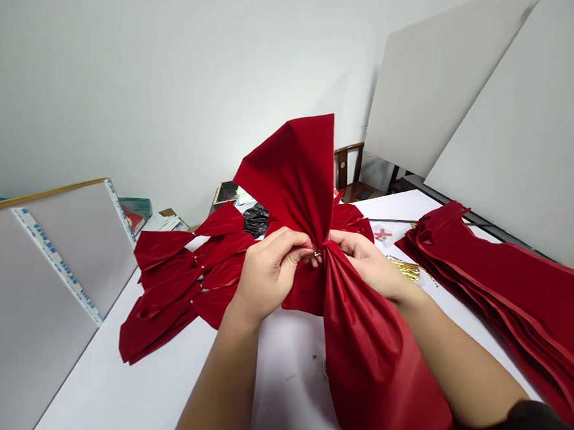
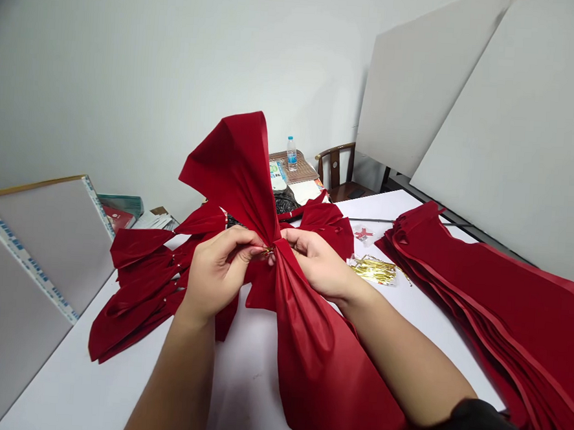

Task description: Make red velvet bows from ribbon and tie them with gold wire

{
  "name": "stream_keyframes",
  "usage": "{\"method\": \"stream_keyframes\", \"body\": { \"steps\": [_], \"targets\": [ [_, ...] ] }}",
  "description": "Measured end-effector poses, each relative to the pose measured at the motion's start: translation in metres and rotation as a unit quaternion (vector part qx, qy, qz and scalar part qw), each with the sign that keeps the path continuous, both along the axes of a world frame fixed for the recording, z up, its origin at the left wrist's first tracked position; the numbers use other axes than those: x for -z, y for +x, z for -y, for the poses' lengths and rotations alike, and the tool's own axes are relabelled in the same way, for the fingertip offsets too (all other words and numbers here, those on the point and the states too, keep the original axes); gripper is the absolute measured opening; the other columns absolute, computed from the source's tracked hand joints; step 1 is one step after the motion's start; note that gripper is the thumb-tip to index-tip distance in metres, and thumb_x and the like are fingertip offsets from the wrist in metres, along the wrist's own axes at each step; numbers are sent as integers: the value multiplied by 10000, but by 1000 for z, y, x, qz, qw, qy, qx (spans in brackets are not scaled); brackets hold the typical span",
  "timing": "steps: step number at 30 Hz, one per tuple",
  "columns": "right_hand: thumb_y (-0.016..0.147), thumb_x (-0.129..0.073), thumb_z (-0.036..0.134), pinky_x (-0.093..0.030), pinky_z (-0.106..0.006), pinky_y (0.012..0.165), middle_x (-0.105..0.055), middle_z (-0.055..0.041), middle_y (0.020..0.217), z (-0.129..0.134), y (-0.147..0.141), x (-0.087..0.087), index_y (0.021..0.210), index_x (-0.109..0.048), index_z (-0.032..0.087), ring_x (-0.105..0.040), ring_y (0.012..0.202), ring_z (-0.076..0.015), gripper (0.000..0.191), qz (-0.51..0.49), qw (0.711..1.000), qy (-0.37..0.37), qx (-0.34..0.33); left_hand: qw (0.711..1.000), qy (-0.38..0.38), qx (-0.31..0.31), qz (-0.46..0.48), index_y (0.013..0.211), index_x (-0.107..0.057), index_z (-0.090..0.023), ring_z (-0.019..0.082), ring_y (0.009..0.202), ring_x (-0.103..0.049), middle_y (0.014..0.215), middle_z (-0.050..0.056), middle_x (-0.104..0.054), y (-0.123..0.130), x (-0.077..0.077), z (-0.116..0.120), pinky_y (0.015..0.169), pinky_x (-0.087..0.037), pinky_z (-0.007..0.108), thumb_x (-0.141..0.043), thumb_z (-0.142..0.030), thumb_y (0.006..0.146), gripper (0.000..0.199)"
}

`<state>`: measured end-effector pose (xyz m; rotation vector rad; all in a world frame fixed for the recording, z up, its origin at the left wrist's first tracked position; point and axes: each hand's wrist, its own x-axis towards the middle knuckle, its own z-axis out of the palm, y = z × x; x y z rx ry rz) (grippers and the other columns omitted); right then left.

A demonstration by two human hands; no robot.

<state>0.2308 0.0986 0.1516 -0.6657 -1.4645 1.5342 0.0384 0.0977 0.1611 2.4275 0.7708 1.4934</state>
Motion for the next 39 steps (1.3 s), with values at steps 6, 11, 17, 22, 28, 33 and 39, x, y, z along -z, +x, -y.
{"method": "stream_keyframes", "body": {
  "steps": [6,11,17,22,28,33,39],
  "targets": [
    [787,-856,548,-554,-232,798,-715,-56,887,-4,4,6,887,-693,143,-665,809,-133,447,-14,1000,-18,-13,996,86,-3,-22,1082,-700,-200,130,879,-708,1001,40,-728,-9,2,-7,769,-602,250,-598,-40,978,216],
    [772,-867,563,-563,-257,839,-708,-53,859,-11,6,13,856,-681,144,-687,836,-151,465,-42,998,-29,-44,993,109,7,-54,1103,-712,-197,123,894,-716,1018,40,-727,-11,4,-9,787,-602,242,-574,-9,975,266],
    [759,-854,624,-570,-271,849,-719,-68,852,-18,7,18,836,-678,137,-689,802,-151,524,-50,996,-26,-73,991,124,-1,-41,1088,-711,-199,127,880,-713,988,35,-733,-10,5,-11,778,-600,242,-640,-25,954,231],
    [781,-857,570,-570,-247,830,-725,-62,863,-16,7,15,914,-736,130,-684,786,-136,476,-30,996,-34,-76,992,119,2,-31,1038,-732,-194,126,842,-712,952,35,-730,-8,3,-9,755,-598,239,-672,-58,947,174],
    [772,-867,555,-577,-267,841,-722,-54,858,-10,8,10,971,-755,134,-680,769,-139,479,-11,997,-40,-66,993,112,6,-34,1007,-745,-195,125,796,-706,920,35,-731,-9,2,-9,722,-595,237,-679,-78,949,146],
    [746,-895,507,-552,-223,784,-727,-58,905,-7,7,7,981,-739,131,-666,796,-130,469,-2,998,-50,-45,995,86,-1,-47,1008,-743,-183,121,797,-706,930,41,-730,-9,0,-6,724,-588,227,-688,-71,937,143],
    [777,-874,471,-522,-218,765,-729,-55,958,-2,5,1,943,-718,135,-646,805,-128,406,22,999,-36,-11,994,82,-31,-72,982,-735,-177,138,811,-703,920,49,-733,-8,-3,-2,752,-582,258,-678,-112,943,95]
  ]
}}
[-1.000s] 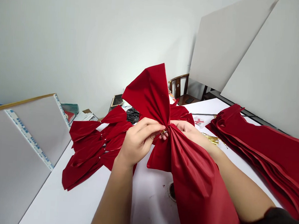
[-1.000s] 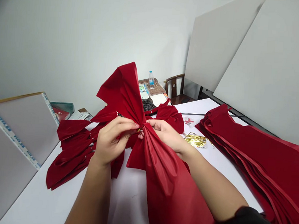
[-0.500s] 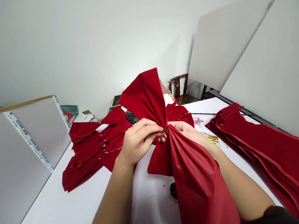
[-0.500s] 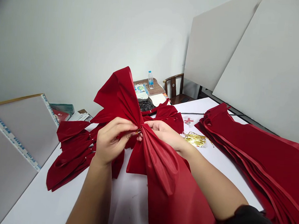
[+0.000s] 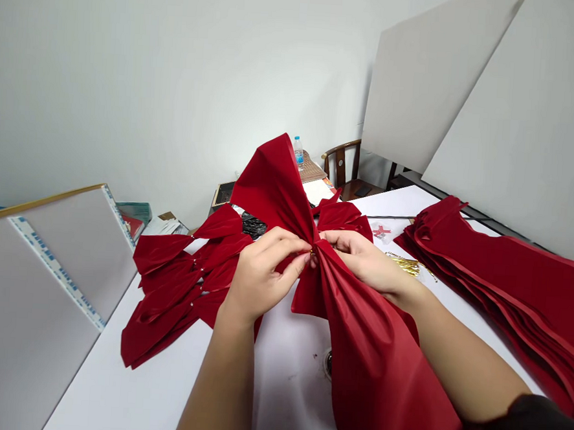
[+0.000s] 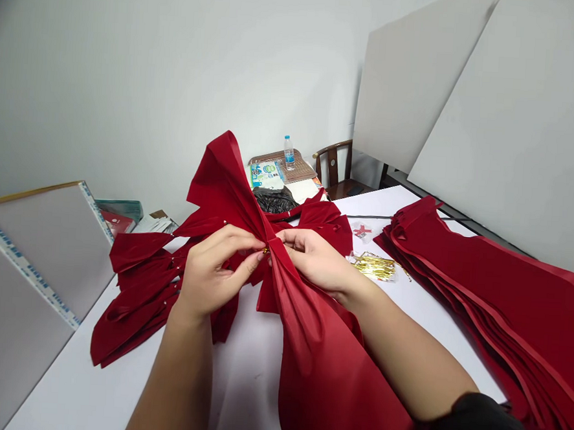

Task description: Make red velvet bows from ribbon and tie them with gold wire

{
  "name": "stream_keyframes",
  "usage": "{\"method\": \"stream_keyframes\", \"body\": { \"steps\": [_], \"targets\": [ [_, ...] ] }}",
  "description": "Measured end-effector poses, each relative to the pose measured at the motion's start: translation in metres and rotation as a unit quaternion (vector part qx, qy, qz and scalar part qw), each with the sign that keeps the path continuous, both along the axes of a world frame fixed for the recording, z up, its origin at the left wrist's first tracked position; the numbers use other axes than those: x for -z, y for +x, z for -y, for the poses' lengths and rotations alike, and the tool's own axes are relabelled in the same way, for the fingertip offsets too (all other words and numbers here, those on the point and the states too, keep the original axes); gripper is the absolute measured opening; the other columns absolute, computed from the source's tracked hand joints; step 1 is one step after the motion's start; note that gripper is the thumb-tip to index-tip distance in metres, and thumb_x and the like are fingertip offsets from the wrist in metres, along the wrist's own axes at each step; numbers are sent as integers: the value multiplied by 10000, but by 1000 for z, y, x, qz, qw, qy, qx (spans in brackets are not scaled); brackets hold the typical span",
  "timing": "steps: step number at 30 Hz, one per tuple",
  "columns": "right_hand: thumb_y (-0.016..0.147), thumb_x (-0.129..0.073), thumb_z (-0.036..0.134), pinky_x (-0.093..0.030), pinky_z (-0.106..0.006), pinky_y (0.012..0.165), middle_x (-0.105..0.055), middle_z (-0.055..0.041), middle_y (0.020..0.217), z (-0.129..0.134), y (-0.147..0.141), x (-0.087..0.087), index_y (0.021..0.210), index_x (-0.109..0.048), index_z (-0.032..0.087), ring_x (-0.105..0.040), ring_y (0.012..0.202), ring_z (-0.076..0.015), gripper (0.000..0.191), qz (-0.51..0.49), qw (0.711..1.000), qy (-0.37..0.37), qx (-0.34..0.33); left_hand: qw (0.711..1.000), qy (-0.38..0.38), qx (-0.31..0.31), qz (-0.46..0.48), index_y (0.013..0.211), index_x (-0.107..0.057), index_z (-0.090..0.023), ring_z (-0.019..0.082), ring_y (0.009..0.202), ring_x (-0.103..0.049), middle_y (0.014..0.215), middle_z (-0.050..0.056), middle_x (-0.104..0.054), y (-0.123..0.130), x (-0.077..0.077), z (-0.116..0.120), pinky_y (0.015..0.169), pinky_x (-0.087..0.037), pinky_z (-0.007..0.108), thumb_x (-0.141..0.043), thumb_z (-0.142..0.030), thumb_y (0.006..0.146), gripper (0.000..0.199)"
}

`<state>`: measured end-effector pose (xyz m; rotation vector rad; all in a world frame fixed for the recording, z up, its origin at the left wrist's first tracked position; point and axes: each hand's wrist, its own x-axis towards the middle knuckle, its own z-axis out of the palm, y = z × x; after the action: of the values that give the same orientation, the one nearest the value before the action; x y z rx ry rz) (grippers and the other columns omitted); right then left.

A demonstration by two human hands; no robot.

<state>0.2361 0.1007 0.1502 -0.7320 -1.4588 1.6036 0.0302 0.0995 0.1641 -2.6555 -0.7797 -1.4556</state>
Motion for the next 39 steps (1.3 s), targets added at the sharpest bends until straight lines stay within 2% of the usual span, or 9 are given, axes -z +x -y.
{"method": "stream_keyframes", "body": {
  "steps": [6,15,19,24,29,32,36,39],
  "targets": [
    [761,-888,460,-518,-226,784,-727,-47,945,2,-4,1,938,-704,136,-653,818,-132,412,-12,1000,-19,16,995,55,-57,-54,950,-734,-185,149,775,-688,899,40,-752,0,0,0,724,-535,294,-698,-192,953,37],
    [755,-894,418,-498,-209,734,-726,-44,948,0,-3,0,907,-693,128,-629,781,-114,384,-13,1000,-10,18,987,141,-58,-54,995,-728,-184,151,737,-672,914,48,-776,0,4,-3,667,-455,301,-697,-168,955,53],
    [769,-883,402,-480,-205,703,-720,-38,930,0,-2,-1,909,-687,127,-611,754,-106,366,-10,1000,-8,18,984,159,-48,-61,1008,-731,-204,152,762,-686,922,43,-784,-1,6,-5,665,-446,298,-661,-143,969,101],
    [736,-908,390,-476,-191,705,-714,-33,901,1,-4,-1,873,-672,123,-603,759,-102,381,-23,999,-19,24,982,167,-58,-59,977,-722,-163,164,728,-673,885,56,-782,0,6,-5,663,-450,313,-708,-132,927,61],
    [759,-892,419,-488,-201,721,-709,-36,916,2,-5,1,858,-649,138,-613,789,-117,384,-33,999,8,32,979,183,-78,-34,946,-710,-165,159,709,-655,849,45,-773,6,12,-5,658,-451,306,-722,-137,917,43],
    [802,-858,443,-486,-199,716,-693,-30,894,1,-5,1,856,-635,148,-616,796,-121,373,-31,998,44,44,986,151,-74,-2,946,-703,-163,163,739,-660,859,49,-769,13,16,-5,684,-482,301,-718,-121,910,57],
    [823,-838,469,-488,-211,696,-652,-11,806,-2,-6,4,804,-593,159,-591,734,-117,396,-24,991,116,70,994,38,-65,78,869,-678,-170,140,730,-642,798,24,-717,23,18,-2,672,-498,265,-689,-133,920,65],
    [874,-792,456,-499,-224,699,-673,-26,847,-4,-8,10,830,-590,163,-608,751,-128,359,-17,979,172,105,988,-50,-60,134,829,-672,-176,122,704,-622,768,5,-685,29,19,0,628,-476,238,-688,-155,909,84]
  ]
}}
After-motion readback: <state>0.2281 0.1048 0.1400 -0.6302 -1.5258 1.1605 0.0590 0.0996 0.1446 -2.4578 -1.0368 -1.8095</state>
